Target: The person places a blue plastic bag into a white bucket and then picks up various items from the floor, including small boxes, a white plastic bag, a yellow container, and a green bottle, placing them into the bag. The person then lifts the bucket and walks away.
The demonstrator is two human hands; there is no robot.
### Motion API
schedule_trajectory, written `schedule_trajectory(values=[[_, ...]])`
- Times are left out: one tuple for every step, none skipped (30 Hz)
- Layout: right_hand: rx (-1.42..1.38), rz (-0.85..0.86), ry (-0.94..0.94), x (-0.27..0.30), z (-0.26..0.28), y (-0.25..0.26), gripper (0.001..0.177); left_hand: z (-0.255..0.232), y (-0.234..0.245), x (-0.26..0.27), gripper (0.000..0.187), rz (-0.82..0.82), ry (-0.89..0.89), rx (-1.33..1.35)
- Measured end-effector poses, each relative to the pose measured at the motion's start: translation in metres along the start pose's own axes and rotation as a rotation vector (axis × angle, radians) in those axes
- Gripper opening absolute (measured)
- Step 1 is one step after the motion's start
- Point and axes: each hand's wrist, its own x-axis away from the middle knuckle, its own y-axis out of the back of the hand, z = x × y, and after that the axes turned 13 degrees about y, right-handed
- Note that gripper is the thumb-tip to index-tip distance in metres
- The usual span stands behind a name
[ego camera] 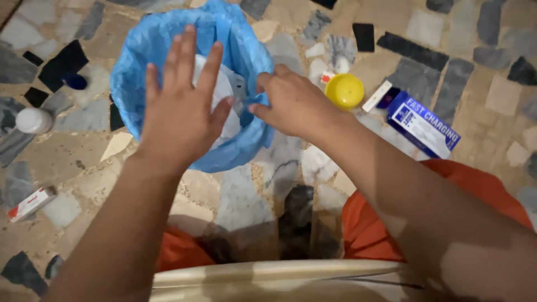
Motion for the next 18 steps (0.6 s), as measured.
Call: schedule_trajectory(values=[[-0.004,-0.011,-0.009,0.001,0.0,-0.002,0.041,0.002,-0.018,0.003,0.073,0.009,-0.027,-0.043],[-0.008,-0.022,-0.017,0.002,-0.001,-0.004,0.039,0.007,-0.035,0.007,0.072,0.161,0.02,-0.054],[-0.005,-0.027,-0.026,0.003,-0.004,-0.004,0.037,0.013,-0.051,0.012,0.072,0.311,0.072,-0.06],[-0.008,-0.017,-0.029,0.004,-0.006,-0.005,0.035,0.022,-0.064,0.012,0.067,0.552,0.139,-0.022],[-0.01,-0.008,-0.025,0.002,-0.007,-0.006,0.033,0.029,-0.074,0.01,0.063,0.789,0.21,0.013],[-0.013,0.001,-0.021,0.003,-0.008,-0.006,0.031,0.032,-0.08,0.011,0.063,0.803,0.267,0.025],[-0.014,-0.011,-0.018,0.003,-0.008,-0.006,0.032,0.036,-0.08,0.009,0.064,0.806,0.321,0.031],[-0.016,-0.022,-0.016,0.004,-0.008,-0.006,0.034,0.038,-0.078,0.008,0.065,0.809,0.375,0.036],[-0.012,-0.038,-0.008,0.003,-0.008,-0.005,0.035,0.035,-0.074,0.006,0.064,0.645,0.295,-0.02],[-0.008,-0.042,-0.017,0.003,-0.007,-0.003,0.035,0.032,-0.07,0.006,0.064,0.48,0.215,-0.074],[-0.005,-0.039,-0.022,0.002,-0.007,-0.003,0.034,0.027,-0.065,0.009,0.064,0.318,0.142,-0.125],[-0.001,-0.036,-0.027,0.001,-0.007,-0.002,0.034,0.022,-0.061,0.01,0.06,0.24,0.14,-0.091],[0.004,-0.031,-0.018,0.001,-0.008,-0.003,0.033,0.017,-0.058,0.012,0.056,0.17,0.137,-0.052],[0.008,-0.026,-0.008,0.001,-0.01,-0.002,0.032,0.01,-0.056,0.013,0.053,0.099,0.136,-0.014],[0.002,-0.023,-0.004,0.0,-0.011,-0.004,0.032,0.004,-0.052,0.015,0.05,0.076,0.152,0.034],[-0.008,-0.038,0.002,0.0,-0.013,-0.004,0.032,-0.003,-0.048,0.016,0.048,0.053,0.17,0.082],[-0.017,-0.06,0.009,-0.001,-0.015,-0.003,0.033,-0.011,-0.044,0.017,0.046,0.026,0.183,0.126],[-0.025,-0.082,0.016,0.0,-0.017,-0.003,0.035,-0.02,-0.041,0.018,0.049,0.001,0.169,0.143]])
